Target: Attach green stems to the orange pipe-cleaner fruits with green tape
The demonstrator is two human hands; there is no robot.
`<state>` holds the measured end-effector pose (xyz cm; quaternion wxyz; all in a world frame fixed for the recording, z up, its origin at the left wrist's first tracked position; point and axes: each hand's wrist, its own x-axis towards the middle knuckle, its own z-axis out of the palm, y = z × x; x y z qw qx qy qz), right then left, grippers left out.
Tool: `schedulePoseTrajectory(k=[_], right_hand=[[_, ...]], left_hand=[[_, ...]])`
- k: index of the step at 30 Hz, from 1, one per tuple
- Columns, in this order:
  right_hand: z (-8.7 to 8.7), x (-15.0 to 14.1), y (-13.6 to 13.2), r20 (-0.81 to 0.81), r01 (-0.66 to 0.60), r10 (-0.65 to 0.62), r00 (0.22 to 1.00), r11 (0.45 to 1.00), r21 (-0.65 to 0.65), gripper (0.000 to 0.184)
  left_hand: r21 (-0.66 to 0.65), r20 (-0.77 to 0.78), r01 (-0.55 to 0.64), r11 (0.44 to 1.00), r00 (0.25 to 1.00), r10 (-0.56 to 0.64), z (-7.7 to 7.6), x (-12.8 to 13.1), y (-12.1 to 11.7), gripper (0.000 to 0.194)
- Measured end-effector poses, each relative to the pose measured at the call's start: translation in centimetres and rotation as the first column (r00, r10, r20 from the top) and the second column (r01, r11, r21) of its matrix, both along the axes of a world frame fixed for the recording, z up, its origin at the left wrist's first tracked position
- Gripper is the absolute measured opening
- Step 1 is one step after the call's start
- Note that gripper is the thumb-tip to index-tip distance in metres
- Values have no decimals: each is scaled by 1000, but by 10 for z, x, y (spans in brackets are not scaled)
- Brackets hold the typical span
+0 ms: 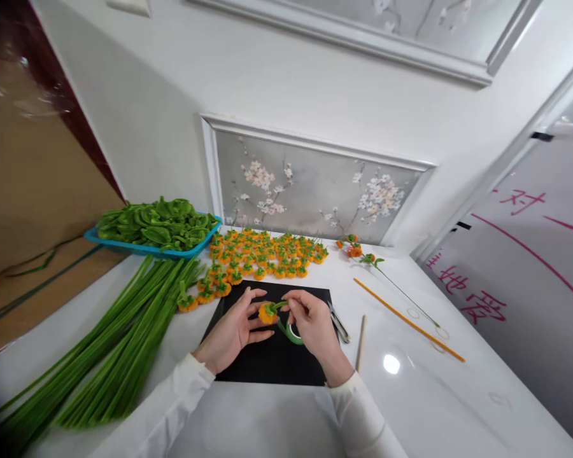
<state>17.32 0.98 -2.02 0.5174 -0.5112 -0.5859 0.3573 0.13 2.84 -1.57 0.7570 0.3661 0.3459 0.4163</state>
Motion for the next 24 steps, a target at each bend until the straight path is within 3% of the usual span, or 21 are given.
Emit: schedulePoseTrajectory(k=[3, 8, 12, 15, 17, 24], right_hand=[[-3, 5, -8, 36, 13, -13, 999, 1000, 11, 20], [-1, 6, -18, 264, 44, -86, 961, 986, 164, 20], [5, 5, -22, 515, 66, -206, 832, 958, 277, 26], [8, 3, -24, 591, 55, -243, 769, 947, 317, 29], [8, 2, -25, 607, 43, -240, 757, 946, 321, 29], [10, 3, -29, 435, -48, -68, 898, 967, 250, 23]], left_hand=[[124, -79, 89, 988, 994, -79, 3, 5, -5, 33], [392, -299, 96, 915, 954, 28, -10, 14, -3, 25], [604, -438, 136, 786, 880, 183, -13, 14, -1, 27], [722, -527, 239, 649, 798, 292, -7, 12, -4, 27], [740, -564, 284, 610, 757, 331, -2, 11, -7, 27], [692, -553, 257, 675, 789, 267, 0, 9, -8, 16]])
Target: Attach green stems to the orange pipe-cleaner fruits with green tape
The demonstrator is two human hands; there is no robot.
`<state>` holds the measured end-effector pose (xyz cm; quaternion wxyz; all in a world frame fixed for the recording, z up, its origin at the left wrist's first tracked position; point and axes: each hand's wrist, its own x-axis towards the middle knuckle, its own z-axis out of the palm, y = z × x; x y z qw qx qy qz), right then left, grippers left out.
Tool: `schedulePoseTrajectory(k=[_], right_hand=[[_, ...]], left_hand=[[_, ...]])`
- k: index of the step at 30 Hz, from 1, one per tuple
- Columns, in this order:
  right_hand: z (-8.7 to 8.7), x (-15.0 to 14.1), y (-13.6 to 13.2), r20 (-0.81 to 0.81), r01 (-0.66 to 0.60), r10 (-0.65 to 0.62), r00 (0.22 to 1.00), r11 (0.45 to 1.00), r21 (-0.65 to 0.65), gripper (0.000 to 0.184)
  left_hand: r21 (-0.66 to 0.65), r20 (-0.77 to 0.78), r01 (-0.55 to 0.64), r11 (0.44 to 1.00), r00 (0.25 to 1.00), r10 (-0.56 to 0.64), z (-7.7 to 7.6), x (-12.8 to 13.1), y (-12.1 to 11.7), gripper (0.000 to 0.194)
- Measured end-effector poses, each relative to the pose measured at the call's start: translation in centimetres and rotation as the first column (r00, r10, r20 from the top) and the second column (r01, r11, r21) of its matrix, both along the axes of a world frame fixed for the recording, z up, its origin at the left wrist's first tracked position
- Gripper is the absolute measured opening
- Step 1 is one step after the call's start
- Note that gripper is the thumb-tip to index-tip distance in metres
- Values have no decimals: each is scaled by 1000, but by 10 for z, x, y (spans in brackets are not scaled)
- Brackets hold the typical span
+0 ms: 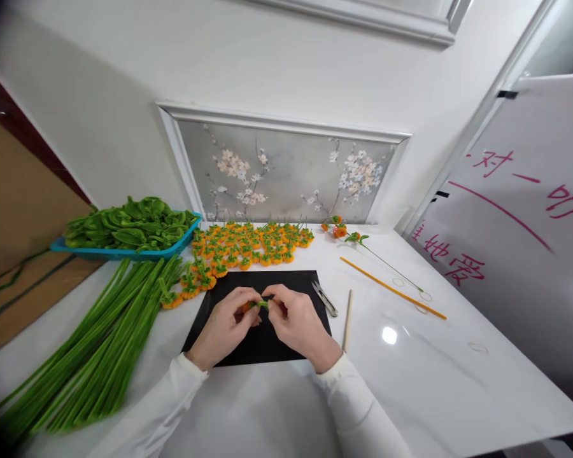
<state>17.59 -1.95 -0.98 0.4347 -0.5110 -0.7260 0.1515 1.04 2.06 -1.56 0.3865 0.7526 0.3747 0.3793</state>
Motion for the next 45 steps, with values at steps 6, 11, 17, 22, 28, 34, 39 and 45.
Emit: schedulePoseTrajectory(k=[6, 11, 17, 22, 28, 34, 39, 45], right_hand=[[5, 3, 2, -108, -160, 157, 982, 987, -16, 21], [2, 6, 5, -47, -181, 178, 983, 982, -53, 18], [-6, 7, 13, -105, -102, 94, 990, 992, -71, 17], [-18, 2, 30, -117, 171, -177, 977, 983, -58, 19], [-29, -30, 45, 333, 339, -306, 892, 940, -44, 14], [-32, -44, 51, 406, 347, -285, 868, 934, -87, 4], [-28, -22, 37, -18, 89, -93, 995, 984, -153, 8], [-21, -4, 15, -386, -57, -17, 922, 982, -179, 15]], left_hand=[[-207, 82, 119, 971, 991, -104, 5, -1, 1, 14], [-302, -1, 247, 921, 966, -259, 12, -4, -2, 11], [-237, -65, 183, 954, 977, -203, 10, -9, 5, 11], [-381, 244, -49, 923, 958, 152, 13, -20, 20, 24], [-480, 425, -50, 876, 860, 282, 13, -27, 28, 28], [-407, 304, -50, 912, 934, 187, 14, -26, 24, 30], [-423, 331, 7, 906, 932, 147, 16, -27, 21, 22], [-428, 321, 116, 896, 946, 31, 16, -18, 14, 26]])
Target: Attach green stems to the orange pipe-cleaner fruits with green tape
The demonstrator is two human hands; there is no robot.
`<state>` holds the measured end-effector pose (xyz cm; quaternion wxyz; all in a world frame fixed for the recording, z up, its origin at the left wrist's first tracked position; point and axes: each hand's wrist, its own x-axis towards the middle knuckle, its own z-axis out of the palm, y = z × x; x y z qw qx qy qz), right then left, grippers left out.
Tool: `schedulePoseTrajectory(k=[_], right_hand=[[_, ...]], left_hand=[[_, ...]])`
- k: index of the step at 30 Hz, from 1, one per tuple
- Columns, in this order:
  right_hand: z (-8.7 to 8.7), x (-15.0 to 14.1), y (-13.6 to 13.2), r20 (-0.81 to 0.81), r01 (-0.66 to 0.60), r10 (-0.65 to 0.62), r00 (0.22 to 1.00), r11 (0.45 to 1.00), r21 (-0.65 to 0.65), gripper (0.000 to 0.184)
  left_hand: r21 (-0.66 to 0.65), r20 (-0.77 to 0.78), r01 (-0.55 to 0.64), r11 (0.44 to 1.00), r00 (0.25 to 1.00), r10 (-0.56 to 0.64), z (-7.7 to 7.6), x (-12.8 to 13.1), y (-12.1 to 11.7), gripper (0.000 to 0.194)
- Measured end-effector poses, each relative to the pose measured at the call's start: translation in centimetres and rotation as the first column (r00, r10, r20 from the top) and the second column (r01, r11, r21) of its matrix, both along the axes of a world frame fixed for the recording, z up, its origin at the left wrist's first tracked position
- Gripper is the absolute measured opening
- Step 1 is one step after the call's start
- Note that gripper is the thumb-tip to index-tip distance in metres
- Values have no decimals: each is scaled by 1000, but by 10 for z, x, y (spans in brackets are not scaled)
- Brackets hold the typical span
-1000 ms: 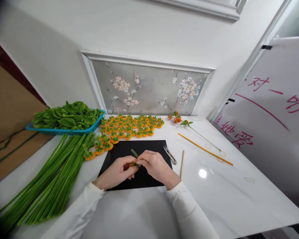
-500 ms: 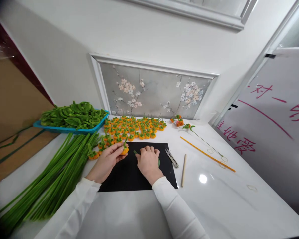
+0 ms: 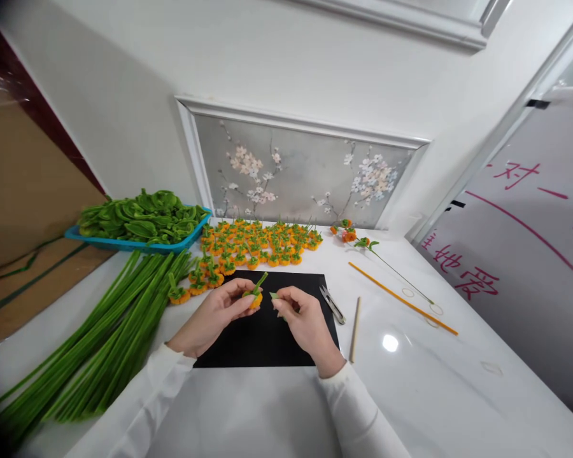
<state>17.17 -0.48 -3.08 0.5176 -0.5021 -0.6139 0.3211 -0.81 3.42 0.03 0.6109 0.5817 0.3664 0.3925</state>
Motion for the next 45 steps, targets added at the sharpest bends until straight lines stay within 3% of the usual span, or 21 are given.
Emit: schedulePoseTrajectory(k=[5, 8, 13, 18, 22, 26, 29, 33, 35, 37, 41, 45], right_hand=[[13, -3, -9, 221, 46, -74, 972, 990, 131, 16], [16, -4, -10, 320, 84, -133, 938, 983, 162, 12], [16, -4, -9, 353, 102, -147, 924, 984, 143, 10], [15, -4, -9, 374, 84, -127, 919, 988, 128, 12], [15, -6, -8, 386, 72, -109, 916, 991, 109, 12], [14, -6, -8, 336, 35, -63, 940, 995, 90, 10], [13, 3, -5, 199, 27, -45, 979, 995, 92, 13], [13, 21, 0, -58, 251, -246, 967, 964, 89, 22], [13, 25, 1, -132, 301, -290, 948, 951, 70, 22], [13, 23, 0, -170, 236, -226, 959, 971, 42, 22], [9, 6, -2, -168, -41, 35, 985, 999, -35, 22], [2, -9, -3, -102, -123, 117, 988, 991, -56, 22]], left_hand=[[98, -112, 90, 991, 991, -78, -4, 6, -3, 24], [205, -193, 106, 973, 979, -66, -8, 7, -2, 22], [316, -299, 136, 939, 954, -38, -10, 8, -4, 22], [320, -309, 179, 930, 948, -76, -6, 11, -8, 21], [305, -286, 142, 942, 957, -52, -8, 12, -7, 21], [272, -293, 134, 953, 955, -51, -11, 12, -5, 23], [258, -297, 94, 962, 955, -13, -11, 11, -3, 23], [220, -295, 18, 975, 954, 49, -8, 8, 1, 23], [219, -300, 11, 976, 952, 57, -5, 5, 3, 23], [226, -321, 25, 974, 946, 51, -2, 3, 3, 23], [219, -372, 83, 972, 928, 5, 4, -1, 2, 24], [217, -342, 138, 966, 938, -57, 3, -1, 1, 26]])
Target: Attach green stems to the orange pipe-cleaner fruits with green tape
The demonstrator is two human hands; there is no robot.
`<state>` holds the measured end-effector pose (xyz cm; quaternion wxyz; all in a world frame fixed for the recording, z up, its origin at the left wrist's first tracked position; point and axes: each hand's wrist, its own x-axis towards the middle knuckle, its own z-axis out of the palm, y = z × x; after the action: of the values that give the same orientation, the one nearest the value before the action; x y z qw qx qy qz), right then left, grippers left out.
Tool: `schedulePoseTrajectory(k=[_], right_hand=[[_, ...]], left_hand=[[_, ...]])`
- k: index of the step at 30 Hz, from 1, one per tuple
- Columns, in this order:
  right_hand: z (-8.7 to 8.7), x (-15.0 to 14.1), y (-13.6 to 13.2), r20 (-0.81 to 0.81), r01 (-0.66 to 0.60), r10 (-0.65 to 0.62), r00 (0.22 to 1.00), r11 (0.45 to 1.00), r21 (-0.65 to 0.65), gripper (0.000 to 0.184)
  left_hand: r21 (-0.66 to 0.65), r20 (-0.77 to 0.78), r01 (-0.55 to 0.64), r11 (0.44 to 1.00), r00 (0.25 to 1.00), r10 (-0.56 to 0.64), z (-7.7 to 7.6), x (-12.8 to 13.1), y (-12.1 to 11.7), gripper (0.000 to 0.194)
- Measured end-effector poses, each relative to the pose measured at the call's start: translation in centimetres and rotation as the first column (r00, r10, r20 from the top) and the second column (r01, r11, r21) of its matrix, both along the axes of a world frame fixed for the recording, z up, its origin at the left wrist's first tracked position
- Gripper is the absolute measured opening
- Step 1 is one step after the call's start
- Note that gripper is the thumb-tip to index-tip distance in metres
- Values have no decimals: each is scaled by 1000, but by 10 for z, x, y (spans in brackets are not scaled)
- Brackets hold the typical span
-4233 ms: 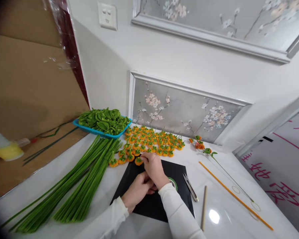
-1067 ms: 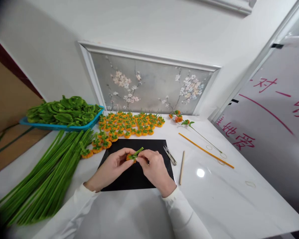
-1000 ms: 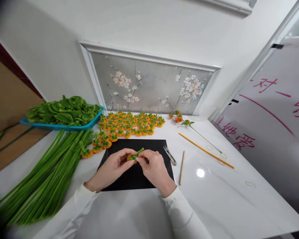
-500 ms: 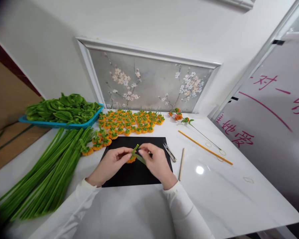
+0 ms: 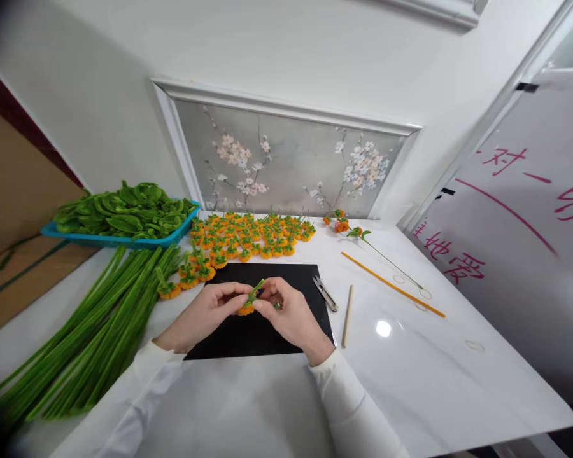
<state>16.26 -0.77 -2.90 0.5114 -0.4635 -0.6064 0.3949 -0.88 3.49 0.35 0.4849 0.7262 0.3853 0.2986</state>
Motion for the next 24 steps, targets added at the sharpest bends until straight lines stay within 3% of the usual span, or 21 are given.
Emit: schedulePoseTrajectory(k=[5, 11, 17, 24], right_hand=[[-3, -7, 0, -11, 12, -12, 1000, 1000, 28, 12], [-1, -7, 0, -12, 62, -62, 998, 996, 57, 9], [6, -6, -4, 95, 100, -110, 989, 989, 109, 5], [11, -4, -6, 245, 48, -103, 964, 974, 221, 15]], left_hand=[[3, 17, 69, 998, 998, -69, 2, 0, -2, 26], [36, -7, 51, 998, 999, -51, 1, 0, -3, 27], [13, 35, 48, 999, 998, -49, 1, 2, -4, 19], [-88, 129, 64, 994, 990, -52, 2, 4, -6, 21]])
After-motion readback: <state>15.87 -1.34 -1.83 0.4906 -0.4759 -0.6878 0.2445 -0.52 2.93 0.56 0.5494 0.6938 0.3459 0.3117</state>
